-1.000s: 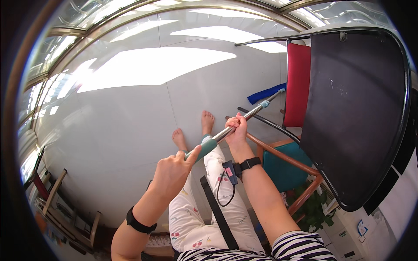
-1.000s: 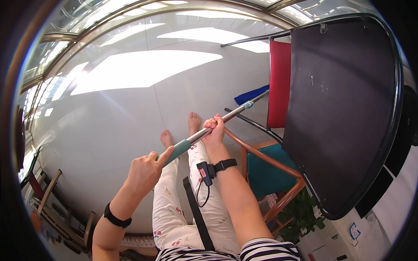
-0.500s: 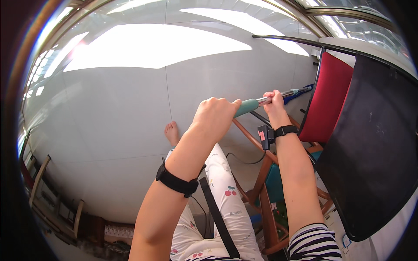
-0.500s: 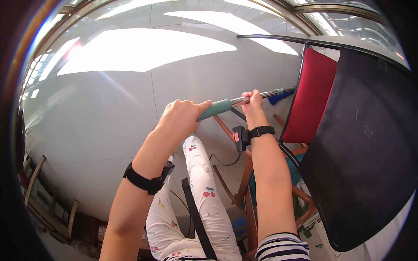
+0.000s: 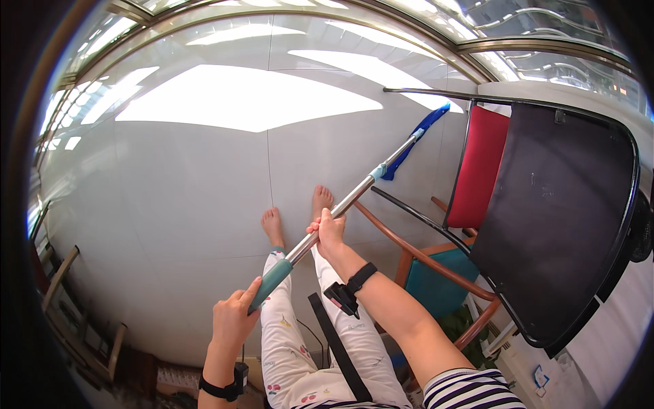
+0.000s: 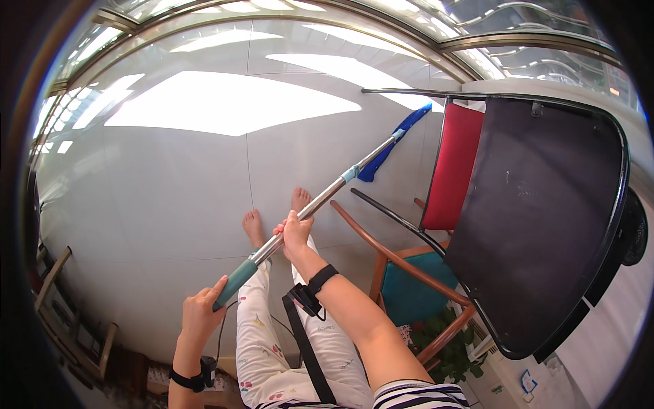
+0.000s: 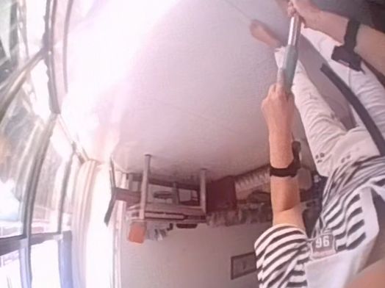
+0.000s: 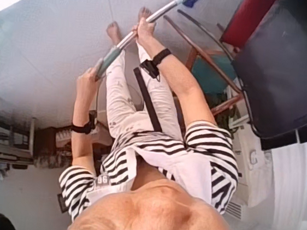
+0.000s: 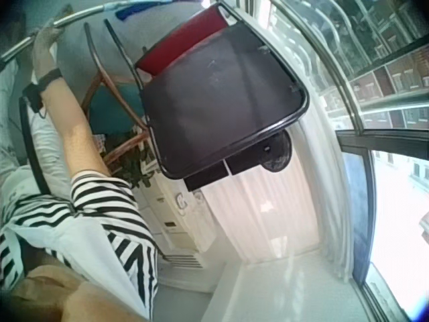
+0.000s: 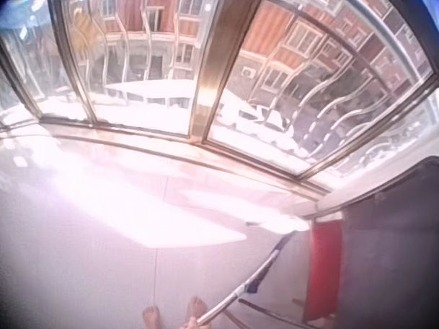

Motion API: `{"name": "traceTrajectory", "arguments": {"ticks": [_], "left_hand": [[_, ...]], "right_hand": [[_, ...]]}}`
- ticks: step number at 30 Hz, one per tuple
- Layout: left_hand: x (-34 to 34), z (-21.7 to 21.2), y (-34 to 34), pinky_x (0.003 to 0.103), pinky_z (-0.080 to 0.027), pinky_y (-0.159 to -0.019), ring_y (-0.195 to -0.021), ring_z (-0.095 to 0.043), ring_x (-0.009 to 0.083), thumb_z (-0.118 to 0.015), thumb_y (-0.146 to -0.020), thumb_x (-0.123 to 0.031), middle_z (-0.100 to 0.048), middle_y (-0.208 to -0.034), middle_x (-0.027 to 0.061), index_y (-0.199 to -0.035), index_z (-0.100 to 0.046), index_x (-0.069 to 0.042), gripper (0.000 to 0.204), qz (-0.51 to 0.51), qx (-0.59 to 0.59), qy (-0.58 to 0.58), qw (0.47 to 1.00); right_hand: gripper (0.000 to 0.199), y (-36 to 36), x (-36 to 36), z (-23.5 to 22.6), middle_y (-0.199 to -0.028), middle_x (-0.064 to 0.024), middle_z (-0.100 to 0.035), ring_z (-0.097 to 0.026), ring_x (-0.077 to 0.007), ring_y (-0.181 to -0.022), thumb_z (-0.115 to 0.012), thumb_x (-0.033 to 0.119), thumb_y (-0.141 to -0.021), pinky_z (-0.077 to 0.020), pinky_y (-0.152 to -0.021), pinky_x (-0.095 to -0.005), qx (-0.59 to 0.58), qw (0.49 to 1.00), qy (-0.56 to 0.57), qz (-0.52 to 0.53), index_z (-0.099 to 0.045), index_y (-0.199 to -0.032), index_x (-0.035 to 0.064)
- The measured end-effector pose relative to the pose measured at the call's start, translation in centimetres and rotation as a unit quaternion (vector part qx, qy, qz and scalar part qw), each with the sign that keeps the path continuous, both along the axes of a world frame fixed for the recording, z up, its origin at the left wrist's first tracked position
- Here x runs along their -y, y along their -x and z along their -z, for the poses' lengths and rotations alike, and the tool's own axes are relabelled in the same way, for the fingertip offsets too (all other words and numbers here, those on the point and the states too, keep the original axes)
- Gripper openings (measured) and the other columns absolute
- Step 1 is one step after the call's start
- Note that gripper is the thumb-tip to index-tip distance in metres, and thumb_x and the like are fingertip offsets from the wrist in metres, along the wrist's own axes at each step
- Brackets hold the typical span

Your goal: The person assembles a flat mop by attaching the blue mop head to the metal handle using a light green connector, then uses the assembled mop to clean a tiled floor.

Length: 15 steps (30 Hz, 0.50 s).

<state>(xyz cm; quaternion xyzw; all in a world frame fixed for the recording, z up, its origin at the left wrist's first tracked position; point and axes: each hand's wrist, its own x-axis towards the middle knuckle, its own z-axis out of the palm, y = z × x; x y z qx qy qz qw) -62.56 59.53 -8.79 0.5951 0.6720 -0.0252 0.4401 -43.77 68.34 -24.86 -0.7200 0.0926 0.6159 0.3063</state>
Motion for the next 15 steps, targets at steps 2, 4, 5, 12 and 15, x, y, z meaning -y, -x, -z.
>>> {"name": "traceTrajectory", "arguments": {"ticks": [2, 4, 5, 12, 15], "left_hand": [[3.1, -1.8, 1.2, 0.033, -0.045, -0.049, -0.054, -0.056, 0.0230, -0.064, -0.060, -0.007, -0.056, -0.067, 0.0057, -0.115, -0.052, -0.017, 0.057, -0.015, 0.010, 0.023, 1.000], [4.5, -2.5, 0.7, 0.033, -0.046, -0.050, -0.055, -0.057, 0.0233, -0.064, -0.059, -0.009, -0.056, -0.068, 0.0059, -0.115, -0.052, -0.017, 0.058, -0.030, 0.019, 0.045, 0.998], [4.4, -2.5, -0.1, 0.034, -0.046, -0.050, -0.056, -0.056, 0.0239, -0.064, -0.059, -0.009, -0.056, -0.069, 0.0064, -0.117, -0.050, -0.017, 0.060, -0.026, 0.029, 0.044, 0.998], [-4.9, 0.8, -9.2, 0.034, -0.047, -0.052, -0.059, -0.058, 0.0247, -0.062, -0.064, -0.010, -0.056, -0.073, 0.0082, -0.124, -0.041, -0.013, 0.064, 0.050, 0.049, 0.017, 0.997], [-10.9, 2.6, -14.6, 0.033, -0.048, -0.053, -0.059, -0.059, 0.0257, -0.061, -0.066, -0.010, -0.055, -0.071, 0.0090, -0.125, -0.040, -0.011, 0.063, 0.085, 0.049, -0.027, 0.995]], "right_hand": [[0.033, 1.7, 2.2, -1.9, -0.068, -0.0048, -0.039, -0.040, -0.0102, -0.043, -0.042, 0.010, -0.085, -0.0421, -0.040, -0.0286, -0.023, 0.999, 0.025, -0.024, -0.022, -0.110, 0.0156], [0.034, 1.3, 3.5, -2.6, -0.068, -0.0049, -0.039, -0.040, -0.0105, -0.043, -0.042, 0.010, -0.085, -0.0419, -0.039, -0.0288, -0.036, 0.998, 0.029, -0.032, -0.022, -0.112, 0.0165], [0.035, 0.8, 3.7, -2.7, -0.067, -0.0048, -0.039, -0.040, -0.0105, -0.043, -0.042, 0.009, -0.084, -0.0413, -0.039, -0.0285, -0.029, 0.999, 0.017, -0.030, -0.022, -0.112, 0.0161], [0.022, -9.1, -5.4, 1.1, -0.060, -0.0010, -0.037, -0.035, -0.0084, -0.041, -0.043, 0.007, -0.082, -0.0358, -0.038, -0.0244, -0.034, 0.988, -0.126, 0.086, -0.031, -0.101, 0.0130], [0.014, -16.1, -11.6, 2.9, -0.059, 0.0002, -0.038, -0.036, -0.0073, -0.044, -0.045, 0.010, -0.084, -0.0371, -0.041, -0.0224, -0.066, 0.979, -0.163, 0.107, -0.034, -0.093, 0.0132]]}}
